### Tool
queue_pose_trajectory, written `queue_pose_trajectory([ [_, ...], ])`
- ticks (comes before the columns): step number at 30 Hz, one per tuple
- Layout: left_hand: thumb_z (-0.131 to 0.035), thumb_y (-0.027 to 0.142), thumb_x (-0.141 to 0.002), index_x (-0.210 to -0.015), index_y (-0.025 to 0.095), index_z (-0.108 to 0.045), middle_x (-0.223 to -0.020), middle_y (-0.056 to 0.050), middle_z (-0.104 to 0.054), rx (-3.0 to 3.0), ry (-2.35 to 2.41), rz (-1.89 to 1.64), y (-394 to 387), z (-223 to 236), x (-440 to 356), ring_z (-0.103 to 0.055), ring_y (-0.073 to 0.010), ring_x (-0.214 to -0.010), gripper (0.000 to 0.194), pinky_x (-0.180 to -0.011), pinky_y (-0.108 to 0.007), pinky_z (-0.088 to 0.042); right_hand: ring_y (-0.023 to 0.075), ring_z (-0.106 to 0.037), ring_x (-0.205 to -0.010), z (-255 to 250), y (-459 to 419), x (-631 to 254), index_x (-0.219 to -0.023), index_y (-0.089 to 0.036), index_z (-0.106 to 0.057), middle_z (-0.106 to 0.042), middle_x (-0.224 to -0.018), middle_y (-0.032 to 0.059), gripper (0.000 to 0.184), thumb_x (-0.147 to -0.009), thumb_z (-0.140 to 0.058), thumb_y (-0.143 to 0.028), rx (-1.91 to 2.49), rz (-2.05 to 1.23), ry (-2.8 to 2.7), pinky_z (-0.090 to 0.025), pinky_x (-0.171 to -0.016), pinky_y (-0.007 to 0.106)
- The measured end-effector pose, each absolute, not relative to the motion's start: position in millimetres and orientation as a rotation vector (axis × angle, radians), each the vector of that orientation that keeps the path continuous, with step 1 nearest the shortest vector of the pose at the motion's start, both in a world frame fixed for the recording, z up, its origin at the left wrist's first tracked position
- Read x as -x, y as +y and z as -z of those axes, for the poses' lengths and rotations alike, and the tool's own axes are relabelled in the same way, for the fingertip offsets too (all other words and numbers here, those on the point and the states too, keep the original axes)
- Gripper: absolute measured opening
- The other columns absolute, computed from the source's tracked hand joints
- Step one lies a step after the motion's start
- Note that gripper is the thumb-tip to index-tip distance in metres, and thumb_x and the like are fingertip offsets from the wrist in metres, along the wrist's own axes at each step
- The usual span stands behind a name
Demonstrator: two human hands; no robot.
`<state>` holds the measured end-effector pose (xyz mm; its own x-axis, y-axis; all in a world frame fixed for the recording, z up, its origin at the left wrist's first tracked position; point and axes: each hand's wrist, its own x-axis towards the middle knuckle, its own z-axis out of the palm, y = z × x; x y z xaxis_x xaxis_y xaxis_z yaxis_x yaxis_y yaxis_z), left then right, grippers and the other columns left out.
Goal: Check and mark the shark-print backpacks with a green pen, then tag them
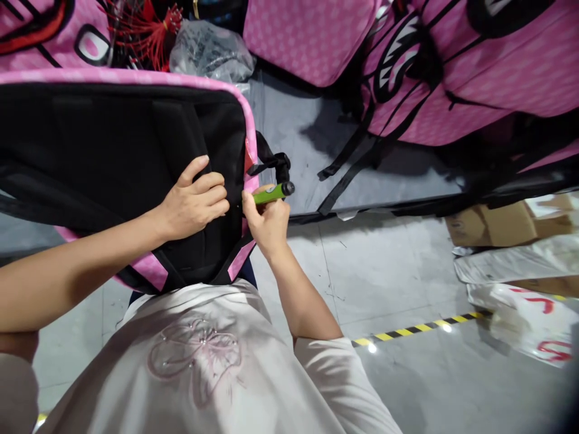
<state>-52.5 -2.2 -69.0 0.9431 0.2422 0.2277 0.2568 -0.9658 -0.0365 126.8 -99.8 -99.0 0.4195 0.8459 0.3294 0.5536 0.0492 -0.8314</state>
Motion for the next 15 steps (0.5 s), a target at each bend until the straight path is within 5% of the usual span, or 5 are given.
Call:
queue_pose_trajectory([
  [15, -0.046, 0.029, -0.095, -0.109, 0.033, -0.070, -0.094, 0.002, -0.066, 3.059, -0.420, 0.332, -2.1, 65.0, 51.4, -0.058, -0.0183, -0.124, 0.027, -0.131, -0.049, -0.020, 0.0112, -0.058, -0.055, 105.2, -111.4, -119.1, -0.085, -0.023, -0.057, -0.060, -0.069, -0.0033, 0.026, -0.094, -0.064, -0.047, 1.546, -0.440, -1.109, -0.048, -0.056, 0.025],
])
